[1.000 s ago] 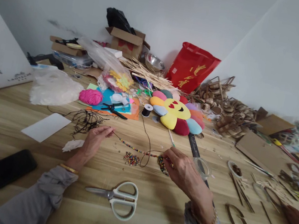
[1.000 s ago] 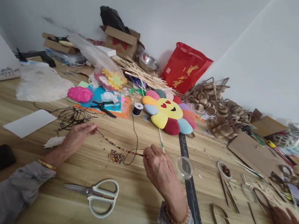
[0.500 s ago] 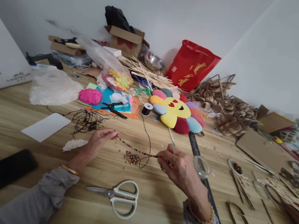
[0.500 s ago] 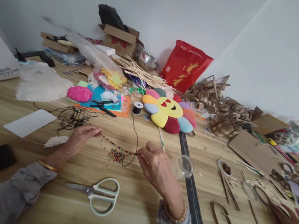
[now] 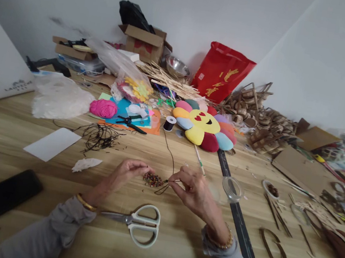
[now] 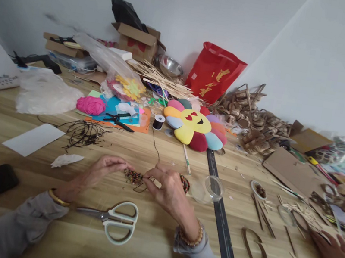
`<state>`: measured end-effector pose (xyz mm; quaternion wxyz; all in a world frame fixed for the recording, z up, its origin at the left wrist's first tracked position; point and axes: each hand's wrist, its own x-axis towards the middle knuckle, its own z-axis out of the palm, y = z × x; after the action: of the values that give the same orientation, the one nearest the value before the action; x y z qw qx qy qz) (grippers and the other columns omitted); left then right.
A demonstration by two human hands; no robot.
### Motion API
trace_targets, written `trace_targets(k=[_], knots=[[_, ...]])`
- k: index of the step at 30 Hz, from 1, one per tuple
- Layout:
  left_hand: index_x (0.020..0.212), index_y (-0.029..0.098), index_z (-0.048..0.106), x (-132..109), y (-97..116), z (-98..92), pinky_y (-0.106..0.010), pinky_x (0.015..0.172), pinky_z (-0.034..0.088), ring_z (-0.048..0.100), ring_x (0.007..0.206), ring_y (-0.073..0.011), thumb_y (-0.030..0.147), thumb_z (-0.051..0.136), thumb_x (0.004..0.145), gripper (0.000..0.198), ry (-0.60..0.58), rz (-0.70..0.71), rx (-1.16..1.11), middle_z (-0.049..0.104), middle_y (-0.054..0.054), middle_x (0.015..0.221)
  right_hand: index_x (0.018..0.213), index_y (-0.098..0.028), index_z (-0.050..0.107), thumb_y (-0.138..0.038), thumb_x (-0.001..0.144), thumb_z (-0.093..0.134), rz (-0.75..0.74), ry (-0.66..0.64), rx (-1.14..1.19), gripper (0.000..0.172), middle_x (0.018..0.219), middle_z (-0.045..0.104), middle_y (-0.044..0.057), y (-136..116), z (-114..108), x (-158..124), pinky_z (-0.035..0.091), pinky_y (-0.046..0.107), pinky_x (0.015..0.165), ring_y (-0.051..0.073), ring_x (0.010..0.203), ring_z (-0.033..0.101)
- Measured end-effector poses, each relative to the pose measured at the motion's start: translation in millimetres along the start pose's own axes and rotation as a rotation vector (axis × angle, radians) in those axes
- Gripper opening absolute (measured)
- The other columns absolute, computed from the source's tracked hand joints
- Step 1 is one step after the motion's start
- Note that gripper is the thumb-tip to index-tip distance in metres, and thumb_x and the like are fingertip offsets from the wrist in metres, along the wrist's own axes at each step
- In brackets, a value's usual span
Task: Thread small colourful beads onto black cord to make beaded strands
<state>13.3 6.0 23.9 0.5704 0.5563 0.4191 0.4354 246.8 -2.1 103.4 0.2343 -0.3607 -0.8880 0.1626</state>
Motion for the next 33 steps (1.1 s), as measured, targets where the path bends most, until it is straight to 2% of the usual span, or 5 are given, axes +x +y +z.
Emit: trace_targets(k=[8, 17, 27, 30, 33], knots=[[0.076, 0.018, 0.078, -7.9, 8.4, 27.2, -0.032, 0.075, 0.051, 0.069, 0.080, -0.0241, 0.034, 0.072, 0.068, 0.019, -0.009, -0.062, -0.113, 0.077, -0.008, 0.082, 0.087, -0.018, 0.062, -0.016, 0.087, 0.061, -0.033, -0.016, 0.100, 0.002, 0.080, 0.064, 0.000, -0.3, 24.0, 4.6, 0.042, 0.020, 0.065, 0.012, 0.071, 0.060], [0.070, 0.018, 0.077, -7.4, 4.4, 28.1, -0.029, 0.064, 0.049, 0.065, 0.067, -0.0209, 0.032, 0.074, 0.065, 0.015, 0.004, -0.040, -0.054, 0.076, -0.006, 0.072, 0.085, -0.018, 0.058, -0.023, 0.089, 0.059, -0.027, 0.016, 0.020, 0.006, 0.078, 0.064, 0.001, 0.9, 32.0, 5.2, 0.040, 0.021, 0.061, 0.012, 0.068, 0.059], [0.067, 0.014, 0.072, -8.9, 2.5, 24.1, -0.021, 0.048, 0.041, 0.050, 0.049, -0.0108, 0.033, 0.068, 0.069, 0.019, -0.058, -0.087, -0.002, 0.064, -0.002, 0.059, 0.086, -0.019, 0.060, -0.026, 0.091, 0.056, 0.083, -0.102, -0.085, 0.010, 0.073, 0.063, 0.000, 5.6, 16.4, 4.7, 0.037, 0.021, 0.058, 0.011, 0.064, 0.059], [0.069, 0.015, 0.073, -8.7, 3.3, 23.8, -0.021, 0.047, 0.040, 0.049, 0.049, -0.0108, 0.033, 0.069, 0.069, 0.019, -0.031, -0.104, 0.006, 0.063, -0.002, 0.058, 0.098, -0.019, 0.060, -0.034, 0.092, 0.054, 0.181, -0.029, -0.234, 0.018, 0.093, 0.063, 0.006, 6.8, 8.8, 3.6, 0.041, 0.023, 0.059, 0.014, 0.068, 0.061], [0.068, 0.015, 0.072, -7.9, 4.0, 24.4, -0.022, 0.049, 0.041, 0.053, 0.053, -0.0129, 0.035, 0.070, 0.068, 0.020, -0.029, -0.113, -0.007, 0.066, -0.003, 0.061, 0.111, -0.019, 0.055, -0.031, 0.092, 0.053, 0.169, 0.072, -0.205, 0.023, 0.112, 0.057, 0.012, 2.4, 8.8, 2.5, 0.046, 0.026, 0.061, 0.015, 0.072, 0.063]])
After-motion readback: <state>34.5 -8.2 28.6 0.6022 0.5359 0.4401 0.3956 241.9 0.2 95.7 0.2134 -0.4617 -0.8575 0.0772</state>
